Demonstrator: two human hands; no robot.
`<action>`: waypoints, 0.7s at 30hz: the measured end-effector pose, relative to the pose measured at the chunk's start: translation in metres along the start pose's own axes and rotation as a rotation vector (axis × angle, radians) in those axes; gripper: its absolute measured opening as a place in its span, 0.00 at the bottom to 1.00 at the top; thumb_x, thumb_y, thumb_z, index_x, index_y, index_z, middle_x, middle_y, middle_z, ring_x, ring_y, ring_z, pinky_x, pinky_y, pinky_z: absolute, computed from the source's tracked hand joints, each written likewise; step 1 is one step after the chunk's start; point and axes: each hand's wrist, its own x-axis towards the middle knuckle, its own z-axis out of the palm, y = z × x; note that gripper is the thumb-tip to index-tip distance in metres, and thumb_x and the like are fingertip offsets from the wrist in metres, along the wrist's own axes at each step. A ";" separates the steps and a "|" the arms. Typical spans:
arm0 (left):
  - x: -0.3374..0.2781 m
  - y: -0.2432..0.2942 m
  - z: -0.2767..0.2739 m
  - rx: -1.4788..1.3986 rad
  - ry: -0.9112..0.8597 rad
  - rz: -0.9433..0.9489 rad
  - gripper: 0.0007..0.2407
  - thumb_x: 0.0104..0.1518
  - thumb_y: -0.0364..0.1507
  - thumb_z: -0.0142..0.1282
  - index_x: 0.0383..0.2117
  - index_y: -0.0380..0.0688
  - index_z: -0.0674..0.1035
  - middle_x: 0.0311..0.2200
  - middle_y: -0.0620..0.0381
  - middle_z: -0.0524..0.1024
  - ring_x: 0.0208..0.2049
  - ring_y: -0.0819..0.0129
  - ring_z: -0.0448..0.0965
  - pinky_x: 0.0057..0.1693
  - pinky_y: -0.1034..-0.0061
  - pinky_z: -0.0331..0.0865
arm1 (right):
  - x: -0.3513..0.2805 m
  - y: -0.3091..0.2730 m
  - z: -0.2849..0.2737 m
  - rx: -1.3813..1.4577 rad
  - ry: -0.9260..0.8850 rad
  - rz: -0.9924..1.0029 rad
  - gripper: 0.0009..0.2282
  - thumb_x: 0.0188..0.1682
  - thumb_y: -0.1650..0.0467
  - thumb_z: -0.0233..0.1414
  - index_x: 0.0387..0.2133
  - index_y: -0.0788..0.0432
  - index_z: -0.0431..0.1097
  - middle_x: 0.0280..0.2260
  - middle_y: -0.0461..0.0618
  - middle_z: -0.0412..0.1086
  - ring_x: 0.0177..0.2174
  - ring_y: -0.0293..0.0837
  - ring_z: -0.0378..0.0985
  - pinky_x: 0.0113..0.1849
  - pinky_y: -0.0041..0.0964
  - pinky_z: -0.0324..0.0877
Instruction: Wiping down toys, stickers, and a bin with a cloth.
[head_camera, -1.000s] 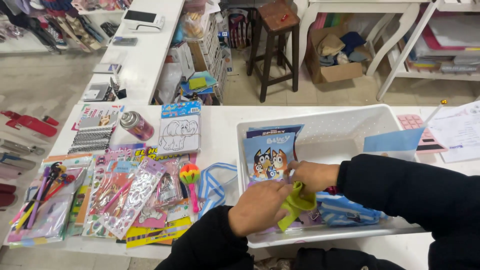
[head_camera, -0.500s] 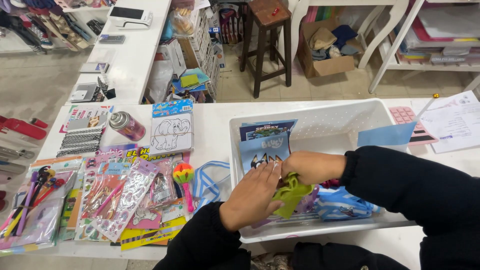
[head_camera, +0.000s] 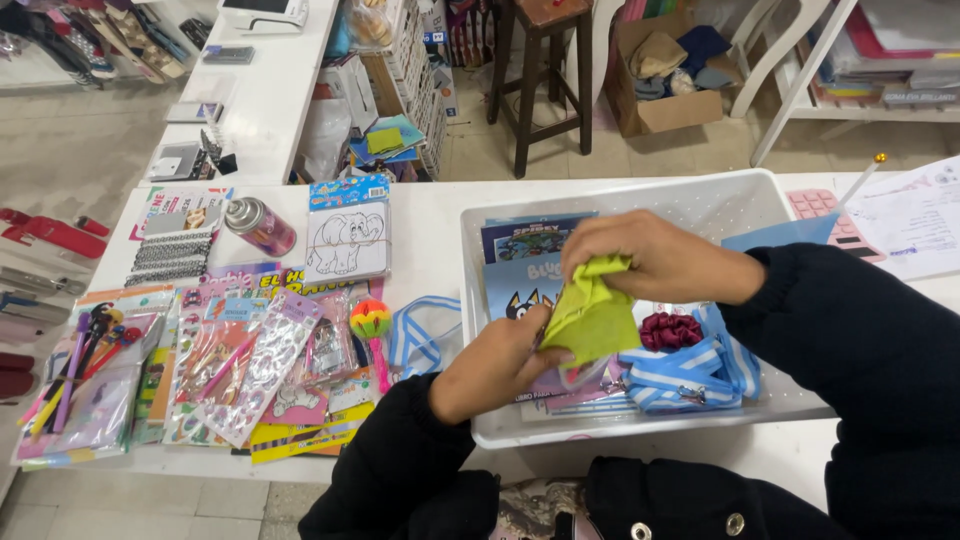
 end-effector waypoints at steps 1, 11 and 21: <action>-0.004 0.002 -0.002 -0.006 0.003 -0.004 0.16 0.62 0.32 0.62 0.45 0.35 0.69 0.26 0.38 0.77 0.32 0.40 0.79 0.38 0.56 0.70 | -0.003 -0.009 -0.003 0.003 -0.007 0.002 0.15 0.33 0.83 0.54 0.35 0.63 0.73 0.42 0.52 0.75 0.44 0.52 0.80 0.43 0.42 0.75; -0.079 0.045 0.006 -0.707 0.332 -0.018 0.09 0.73 0.23 0.42 0.55 0.35 0.65 0.43 0.50 0.81 0.45 0.76 0.79 0.52 0.79 0.73 | -0.055 -0.103 0.040 -0.578 0.459 -0.311 0.10 0.43 0.77 0.59 0.35 0.57 0.68 0.57 0.55 0.67 0.52 0.51 0.73 0.49 0.41 0.71; -0.127 0.075 0.042 -0.575 0.469 -0.209 0.21 0.71 0.20 0.45 0.69 0.34 0.59 0.33 0.45 0.79 0.32 0.73 0.70 0.43 0.79 0.65 | -0.088 -0.129 0.132 -0.594 0.433 -0.234 0.26 0.43 0.70 0.63 0.57 0.61 0.69 0.49 0.49 0.68 0.47 0.50 0.69 0.48 0.46 0.65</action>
